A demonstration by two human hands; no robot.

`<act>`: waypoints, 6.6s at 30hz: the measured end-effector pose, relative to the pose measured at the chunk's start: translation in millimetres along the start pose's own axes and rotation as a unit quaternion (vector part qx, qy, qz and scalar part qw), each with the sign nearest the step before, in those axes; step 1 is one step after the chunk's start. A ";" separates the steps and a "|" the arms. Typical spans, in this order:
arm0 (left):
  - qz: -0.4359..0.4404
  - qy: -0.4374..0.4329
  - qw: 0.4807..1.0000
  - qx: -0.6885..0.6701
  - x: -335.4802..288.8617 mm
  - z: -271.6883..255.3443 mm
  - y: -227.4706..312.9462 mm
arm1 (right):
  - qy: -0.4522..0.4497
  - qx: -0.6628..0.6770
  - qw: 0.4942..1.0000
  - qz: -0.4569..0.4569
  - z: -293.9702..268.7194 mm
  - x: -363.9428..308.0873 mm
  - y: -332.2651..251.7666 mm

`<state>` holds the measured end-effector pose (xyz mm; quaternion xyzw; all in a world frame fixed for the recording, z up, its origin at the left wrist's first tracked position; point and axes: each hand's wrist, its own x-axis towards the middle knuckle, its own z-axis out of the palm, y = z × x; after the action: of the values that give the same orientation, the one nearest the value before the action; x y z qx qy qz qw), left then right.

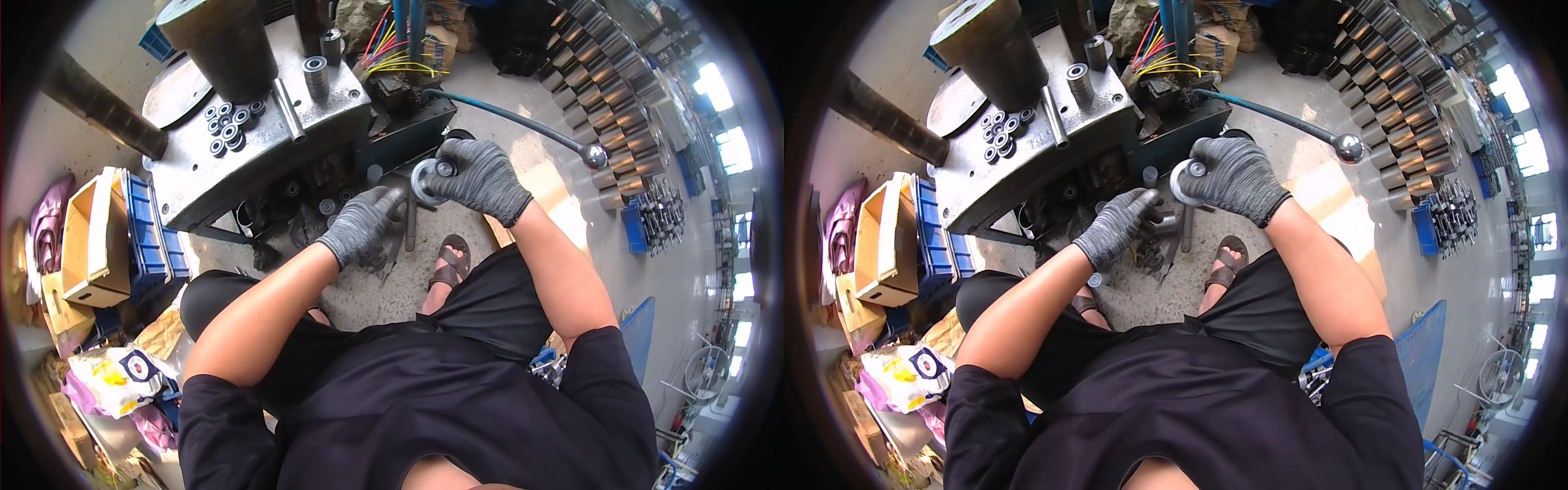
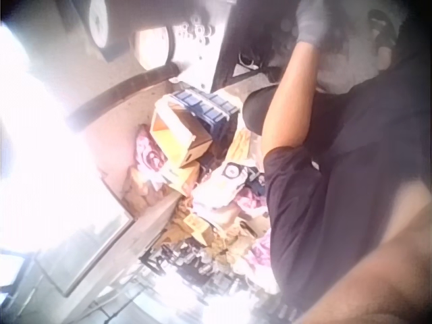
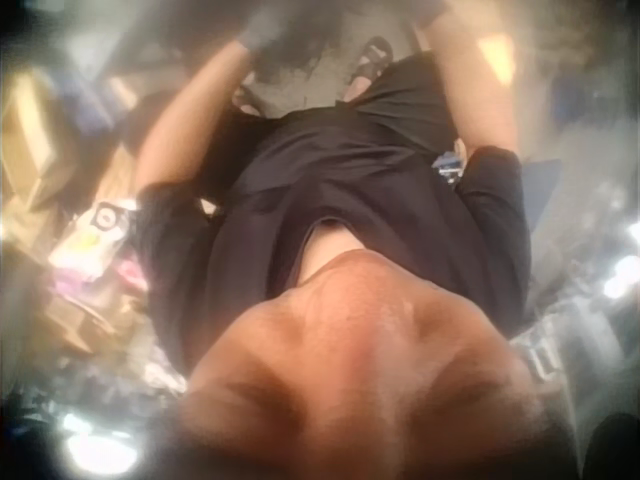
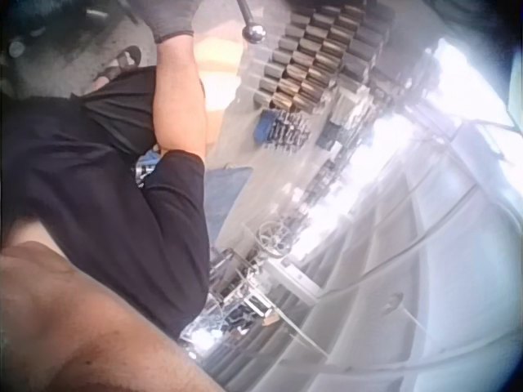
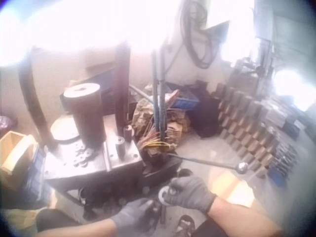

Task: The person assembles metal components using a hydraulic press. They place a circular metal part onto a vertical rod, lower the press to seat it, and then place the assembled unit into a blue storage crate.

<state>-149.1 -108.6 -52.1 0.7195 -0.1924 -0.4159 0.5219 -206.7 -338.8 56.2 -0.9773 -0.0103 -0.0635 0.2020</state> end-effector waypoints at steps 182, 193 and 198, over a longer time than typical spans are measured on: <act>-0.490 0.392 0.775 0.072 -302.3 -62.3 -420.4 | -0.384 0.086 0.911 0.123 50.3 27.6 115.8; -0.370 0.378 0.825 0.201 -336.2 -73.1 -329.9 | -0.103 -0.119 0.930 -0.333 9.3 50.7 -11.5; -0.030 0.702 0.706 -0.082 -424.1 -146.3 -239.8 | -0.041 0.007 0.914 -0.404 -11.5 94.1 -62.9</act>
<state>-315.9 370.8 -85.9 0.7632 0.2862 0.1802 0.5506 -117.6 -286.1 103.5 -0.8899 -0.4132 -0.0999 0.1655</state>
